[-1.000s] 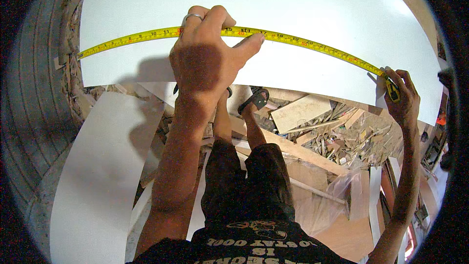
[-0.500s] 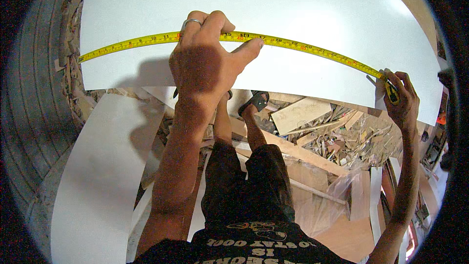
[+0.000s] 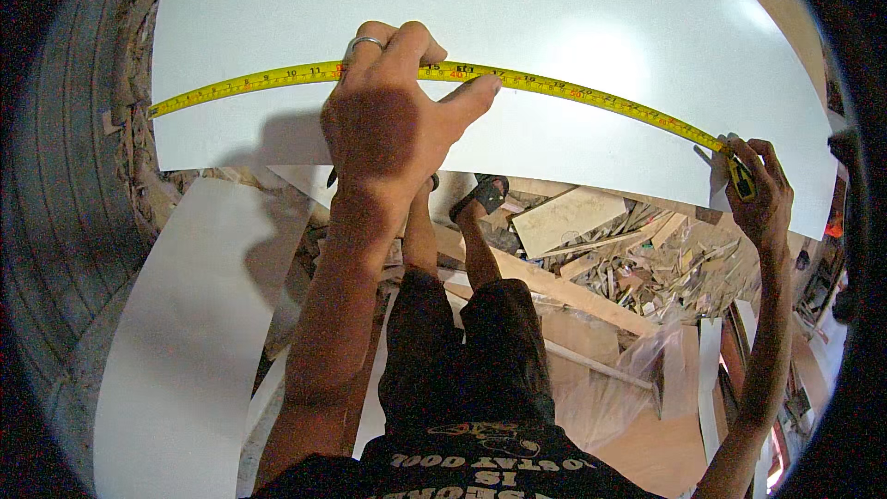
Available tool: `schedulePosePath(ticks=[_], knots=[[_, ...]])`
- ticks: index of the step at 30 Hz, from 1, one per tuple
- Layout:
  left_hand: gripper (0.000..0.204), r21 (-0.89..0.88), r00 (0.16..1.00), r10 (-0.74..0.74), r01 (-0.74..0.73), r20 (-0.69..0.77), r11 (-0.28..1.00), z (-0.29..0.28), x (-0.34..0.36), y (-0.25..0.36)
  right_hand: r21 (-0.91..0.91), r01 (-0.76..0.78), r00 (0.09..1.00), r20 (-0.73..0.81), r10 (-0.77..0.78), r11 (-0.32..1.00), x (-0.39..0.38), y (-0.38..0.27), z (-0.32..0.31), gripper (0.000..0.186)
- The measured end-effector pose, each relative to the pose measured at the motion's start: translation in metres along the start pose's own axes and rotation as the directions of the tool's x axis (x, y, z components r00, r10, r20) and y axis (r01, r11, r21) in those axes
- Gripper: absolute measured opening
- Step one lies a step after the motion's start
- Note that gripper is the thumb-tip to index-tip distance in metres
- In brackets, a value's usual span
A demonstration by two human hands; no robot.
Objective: The person measures and marks a white rectangular panel with a tape measure and pencil, then uses a hammer to tap along a marked line. The person also measures a larger wooden board and aligns the white panel on it.
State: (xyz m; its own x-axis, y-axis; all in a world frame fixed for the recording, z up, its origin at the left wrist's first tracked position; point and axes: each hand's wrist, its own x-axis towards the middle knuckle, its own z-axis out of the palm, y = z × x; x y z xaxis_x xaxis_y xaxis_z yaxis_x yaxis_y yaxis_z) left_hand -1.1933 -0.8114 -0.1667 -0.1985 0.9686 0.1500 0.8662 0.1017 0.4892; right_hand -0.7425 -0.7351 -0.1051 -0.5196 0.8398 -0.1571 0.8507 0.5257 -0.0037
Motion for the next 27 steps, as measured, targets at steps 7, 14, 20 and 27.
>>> schedulePosePath(ticks=[7, 14, 20, 27], knots=[[0.047, 0.006, 1.0, -0.007, 0.007, 0.013, 1.0, -0.0008, 0.0012, 0.0019, 0.031, -0.047, 0.999, 0.017, 0.047, 0.998, -0.001, 0.0009, 0.0017, 0.053], [0.046, 0.005, 0.999, -0.024, 0.024, 0.026, 1.0, -0.0017, 0.0013, 0.0036, 0.008, -0.018, 1.0, 0.007, 0.018, 1.0, 0.0002, 0.0018, 0.0014, 0.054], [0.047, 0.025, 1.0, -0.016, 0.015, 0.026, 1.0, -0.0015, 0.0005, 0.0021, 0.042, -0.016, 1.0, -0.012, 0.017, 0.999, -0.0001, 0.0001, 0.0022, 0.052], [0.047, 0.05, 0.999, 0.034, -0.035, 0.007, 0.998, -0.0003, 0.0009, 0.0003, 0.039, -0.02, 1.0, -0.01, 0.02, 0.999, -0.0002, -0.001, 0.0017, 0.051]])
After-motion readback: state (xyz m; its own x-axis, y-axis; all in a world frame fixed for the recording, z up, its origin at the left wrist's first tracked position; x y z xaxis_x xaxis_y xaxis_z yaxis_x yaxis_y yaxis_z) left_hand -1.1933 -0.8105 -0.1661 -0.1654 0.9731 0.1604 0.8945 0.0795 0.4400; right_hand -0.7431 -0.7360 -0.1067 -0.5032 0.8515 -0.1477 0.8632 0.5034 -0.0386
